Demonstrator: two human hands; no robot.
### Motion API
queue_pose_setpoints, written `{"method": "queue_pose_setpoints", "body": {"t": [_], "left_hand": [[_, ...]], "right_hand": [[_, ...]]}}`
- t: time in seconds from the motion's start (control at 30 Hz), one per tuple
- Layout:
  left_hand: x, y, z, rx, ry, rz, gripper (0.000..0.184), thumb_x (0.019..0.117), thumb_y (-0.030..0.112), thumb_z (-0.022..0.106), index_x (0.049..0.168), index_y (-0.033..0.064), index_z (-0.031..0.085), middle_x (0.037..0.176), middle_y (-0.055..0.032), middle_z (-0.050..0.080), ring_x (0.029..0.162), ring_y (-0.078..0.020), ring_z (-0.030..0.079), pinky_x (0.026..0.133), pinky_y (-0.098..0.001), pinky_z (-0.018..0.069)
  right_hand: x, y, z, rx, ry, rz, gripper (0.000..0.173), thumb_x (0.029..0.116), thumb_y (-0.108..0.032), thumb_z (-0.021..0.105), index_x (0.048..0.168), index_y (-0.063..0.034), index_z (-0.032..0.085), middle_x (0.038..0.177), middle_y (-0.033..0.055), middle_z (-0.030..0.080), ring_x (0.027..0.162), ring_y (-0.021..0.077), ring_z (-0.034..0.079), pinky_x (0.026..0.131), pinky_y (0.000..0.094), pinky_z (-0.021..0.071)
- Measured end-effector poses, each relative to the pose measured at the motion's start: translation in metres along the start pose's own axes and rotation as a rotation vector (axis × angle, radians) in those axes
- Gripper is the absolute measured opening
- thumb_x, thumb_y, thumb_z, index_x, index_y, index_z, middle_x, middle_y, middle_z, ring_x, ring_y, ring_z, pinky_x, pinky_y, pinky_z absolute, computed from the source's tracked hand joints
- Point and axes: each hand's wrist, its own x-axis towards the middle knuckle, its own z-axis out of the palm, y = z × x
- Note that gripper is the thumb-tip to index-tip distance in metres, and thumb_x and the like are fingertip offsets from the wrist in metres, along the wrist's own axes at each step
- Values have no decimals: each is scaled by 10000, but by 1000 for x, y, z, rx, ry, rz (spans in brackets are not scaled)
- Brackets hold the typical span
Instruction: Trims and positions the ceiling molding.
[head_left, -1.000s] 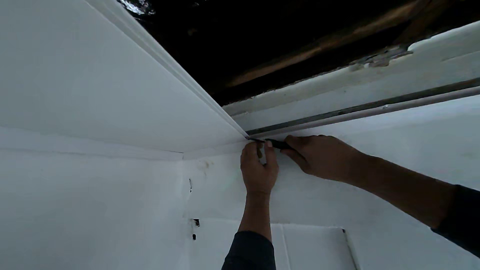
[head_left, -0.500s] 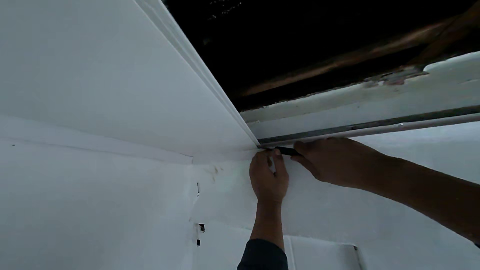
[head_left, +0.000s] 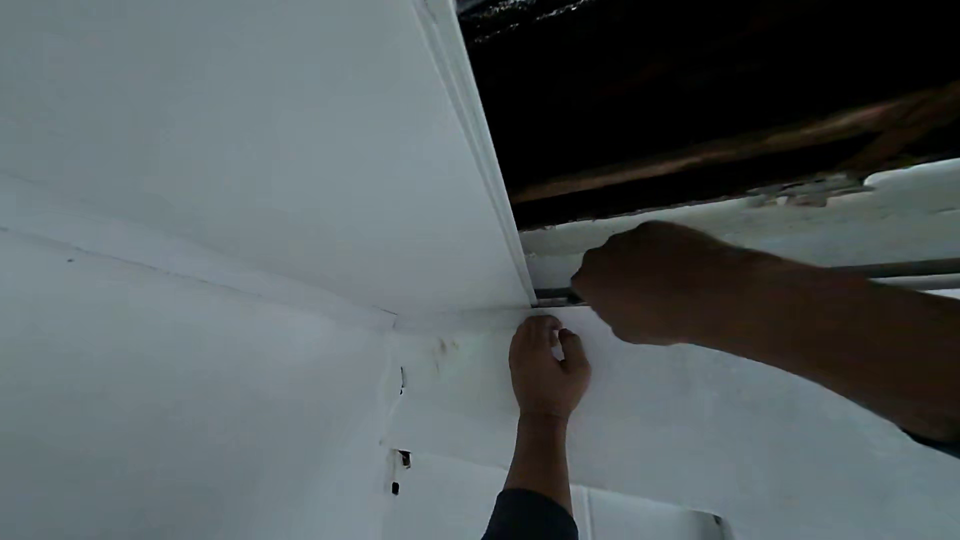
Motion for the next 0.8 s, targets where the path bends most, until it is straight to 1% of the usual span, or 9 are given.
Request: {"method": "queue_pose_setpoints", "body": {"t": [0.1,0.17,0.27,0.4,0.53,0.6,0.67,0.7,0.8], "left_hand": [[-1,1,-1,2,-16,-12,189,921,172,587,1032,71,701,949,-55,665,802,-151,644,696,-337,572],[-2,3,-2,7,-21,-47,158,910,167,599,995,77,698,943,-50,663,817,-156,648,702,-347,572],[-2,5,-2,35,19,-84,143,914,175,607,984,78,685,914,-41,656,819,-165,640,708,-356,561],[-1,3,0,53,69,-149,170,941,178,566,1030,77,670,923,-43,640,799,-158,629,678,-342,558],[0,2,4,116,80,-118,151,925,186,584,988,86,679,881,-31,636,796,-161,622,700,-355,543],[0,2,3,136,57,-134,144,928,195,598,986,93,681,879,-23,642,808,-162,633,720,-363,555],[0,1,4,139,62,-124,152,923,193,594,986,89,685,871,-22,648,811,-157,638,730,-358,556],[0,0,5,143,70,-110,160,920,193,591,988,84,687,866,-21,650,805,-156,640,728,-355,558],[-1,-2,5,159,78,-89,179,915,188,587,993,71,697,874,-32,665,815,-169,651,739,-367,563]], "right_hand": [[-25,14,-17,-31,37,79,160,866,-284,745,783,-160,687,712,56,620,671,276,639,564,486,489],[-30,32,-15,-24,54,104,258,947,-423,661,811,-206,688,706,28,623,676,250,650,576,487,509],[-24,57,2,21,62,81,317,1007,-493,556,908,-229,700,756,7,637,741,219,669,627,472,534],[-15,82,45,144,138,13,267,995,-500,580,913,-271,691,756,-41,646,713,165,658,609,441,537],[1,86,75,230,228,-34,291,989,-515,596,919,-253,701,750,-43,656,694,156,661,595,428,540],[1,77,70,263,203,-44,296,1008,-490,582,989,-225,712,830,-11,686,786,192,686,666,441,555],[-18,56,34,344,68,-21,302,1050,-368,572,1137,-116,713,1013,100,715,1003,296,693,843,490,543],[-21,50,23,370,29,-14,308,1062,-339,557,1183,-94,698,1067,123,709,1062,313,679,892,495,530],[12,58,63,312,186,-85,321,1034,-460,543,1041,-180,701,898,27,692,859,220,693,717,455,558]]}}
